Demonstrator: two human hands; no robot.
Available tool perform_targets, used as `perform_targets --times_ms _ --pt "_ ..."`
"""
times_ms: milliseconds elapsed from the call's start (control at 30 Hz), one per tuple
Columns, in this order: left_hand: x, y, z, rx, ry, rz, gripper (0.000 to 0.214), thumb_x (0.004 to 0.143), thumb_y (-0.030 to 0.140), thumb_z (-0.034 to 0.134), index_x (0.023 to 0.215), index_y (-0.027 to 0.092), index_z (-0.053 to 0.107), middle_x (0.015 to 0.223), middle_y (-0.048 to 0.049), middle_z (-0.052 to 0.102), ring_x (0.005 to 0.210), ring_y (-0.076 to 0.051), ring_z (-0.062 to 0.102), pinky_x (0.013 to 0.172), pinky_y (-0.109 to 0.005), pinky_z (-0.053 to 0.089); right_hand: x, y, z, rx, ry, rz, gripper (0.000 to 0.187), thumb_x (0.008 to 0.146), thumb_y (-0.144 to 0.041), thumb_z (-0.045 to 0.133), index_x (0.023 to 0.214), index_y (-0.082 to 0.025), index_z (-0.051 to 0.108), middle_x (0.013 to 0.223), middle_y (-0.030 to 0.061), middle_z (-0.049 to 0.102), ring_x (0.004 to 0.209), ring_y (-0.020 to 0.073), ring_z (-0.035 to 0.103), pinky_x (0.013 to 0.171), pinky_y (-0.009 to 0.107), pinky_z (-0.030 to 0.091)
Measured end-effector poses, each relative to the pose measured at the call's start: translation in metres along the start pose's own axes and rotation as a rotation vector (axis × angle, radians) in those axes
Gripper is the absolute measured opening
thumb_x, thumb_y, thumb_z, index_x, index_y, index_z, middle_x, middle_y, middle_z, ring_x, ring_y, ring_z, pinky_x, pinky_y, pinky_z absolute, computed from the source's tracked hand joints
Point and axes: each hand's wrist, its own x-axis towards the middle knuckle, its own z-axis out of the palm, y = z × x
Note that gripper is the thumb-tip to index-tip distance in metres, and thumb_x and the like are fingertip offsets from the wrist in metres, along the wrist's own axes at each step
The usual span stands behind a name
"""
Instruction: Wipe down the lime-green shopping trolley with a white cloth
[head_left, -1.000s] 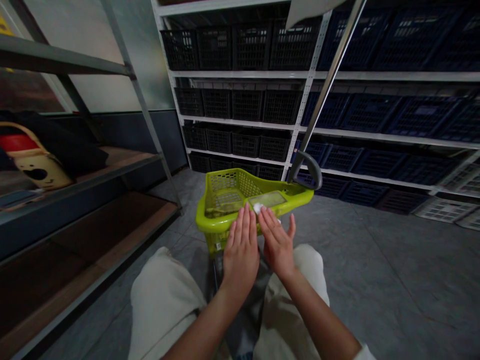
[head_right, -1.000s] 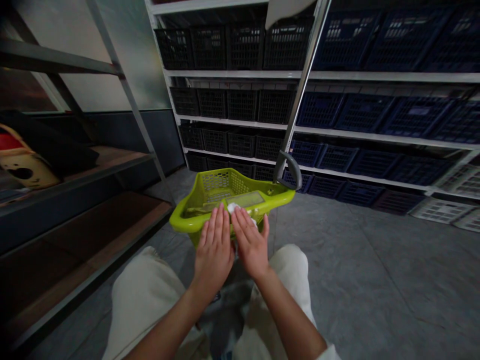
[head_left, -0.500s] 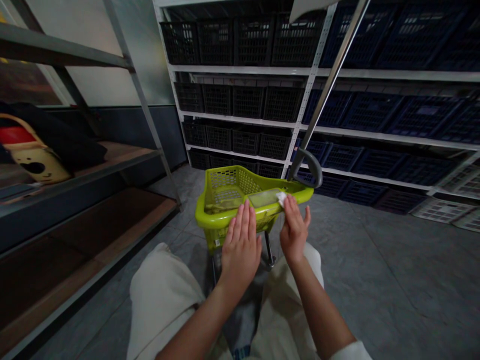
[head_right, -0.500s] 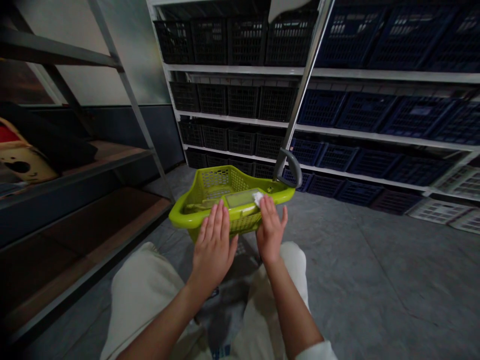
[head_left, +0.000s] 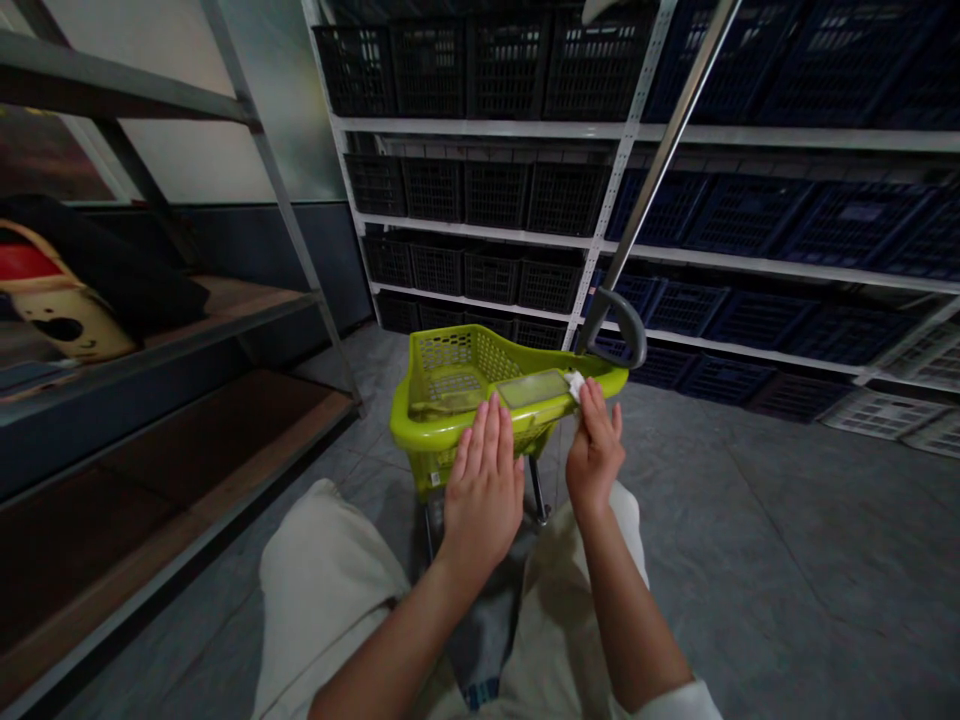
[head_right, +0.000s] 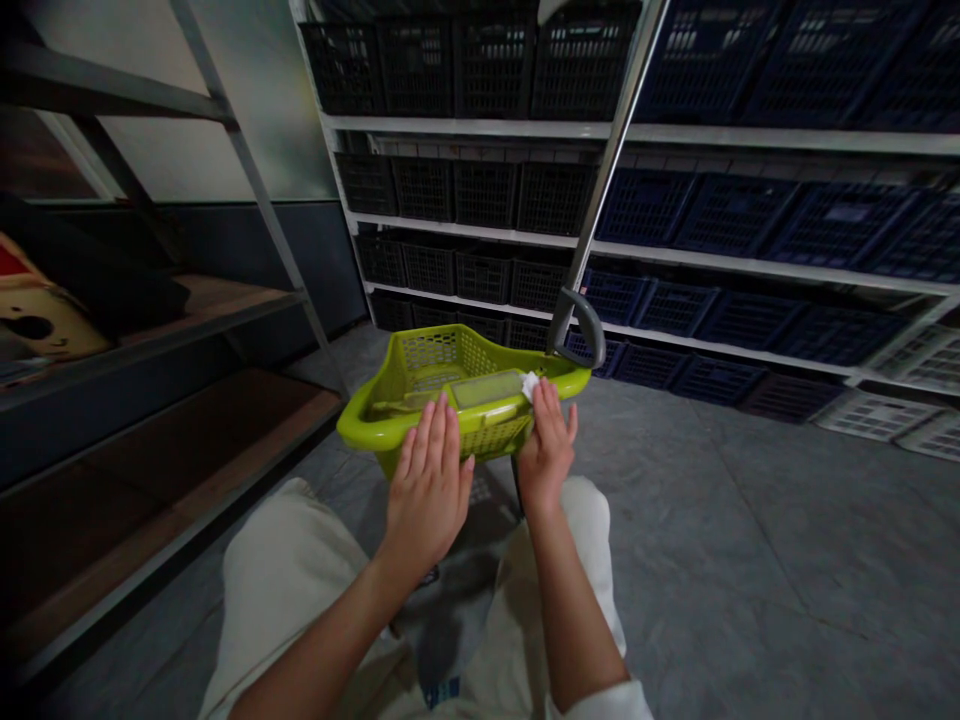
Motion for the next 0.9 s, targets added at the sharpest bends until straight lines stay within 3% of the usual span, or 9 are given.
perform_targets --times_ms 100,233,367,733,900 --pt "0.000 0.001 0.001 -0.007 0.016 -0.011 0.072 0.102 0.032 0.037 0.158 0.005 0.003 0.166 -0.0145 0.017 0.155 -0.027 0.018 0.124 -0.044 0.025 0.000 0.002 0.001 0.091 -0.036 -0.027 0.057 0.101 -0.013 0.036 0.154 -0.035 0.037 0.152 0.0040 0.052 0.143 0.0217 0.045 0.119 0.054 0.037" --pt "0.000 0.003 0.002 -0.005 0.029 -0.016 0.074 0.102 0.032 0.038 0.158 0.005 -0.002 0.165 -0.0161 0.017 0.154 -0.028 0.020 0.123 -0.046 0.027 -0.002 -0.002 -0.005 0.141 -0.140 -0.137 0.066 0.098 -0.020 0.053 0.158 -0.034 0.028 0.158 0.0045 0.043 0.146 0.0259 0.040 0.120 0.056 0.038" --pt "0.000 0.003 0.002 0.007 0.029 -0.020 0.074 0.102 0.034 0.038 0.158 0.003 0.000 0.165 -0.0164 0.017 0.155 -0.028 0.019 0.124 -0.045 0.024 0.000 -0.003 -0.009 0.145 -0.196 -0.199 0.075 0.095 -0.022 0.061 0.159 -0.033 0.024 0.158 0.0050 0.044 0.146 0.0266 0.042 0.119 0.055 0.039" --pt "0.000 0.001 0.008 0.005 0.079 -0.014 0.070 0.099 0.020 0.036 0.158 0.004 0.002 0.165 -0.0169 0.022 0.154 -0.028 0.020 0.123 -0.046 0.026 -0.005 -0.039 -0.008 0.201 -0.389 -0.312 0.073 0.097 -0.014 0.046 0.161 -0.029 0.015 0.161 0.0063 0.038 0.151 0.0239 0.030 0.121 0.054 0.035" --pt "-0.001 0.000 0.005 -0.013 0.061 -0.005 0.073 0.099 0.023 0.040 0.158 0.005 0.000 0.165 -0.0163 0.021 0.154 -0.029 0.020 0.123 -0.046 0.027 -0.003 -0.015 -0.008 0.164 -0.432 -0.357 0.073 0.094 -0.007 0.036 0.161 -0.029 0.015 0.163 0.0036 0.034 0.153 0.0221 0.026 0.122 0.055 0.032"
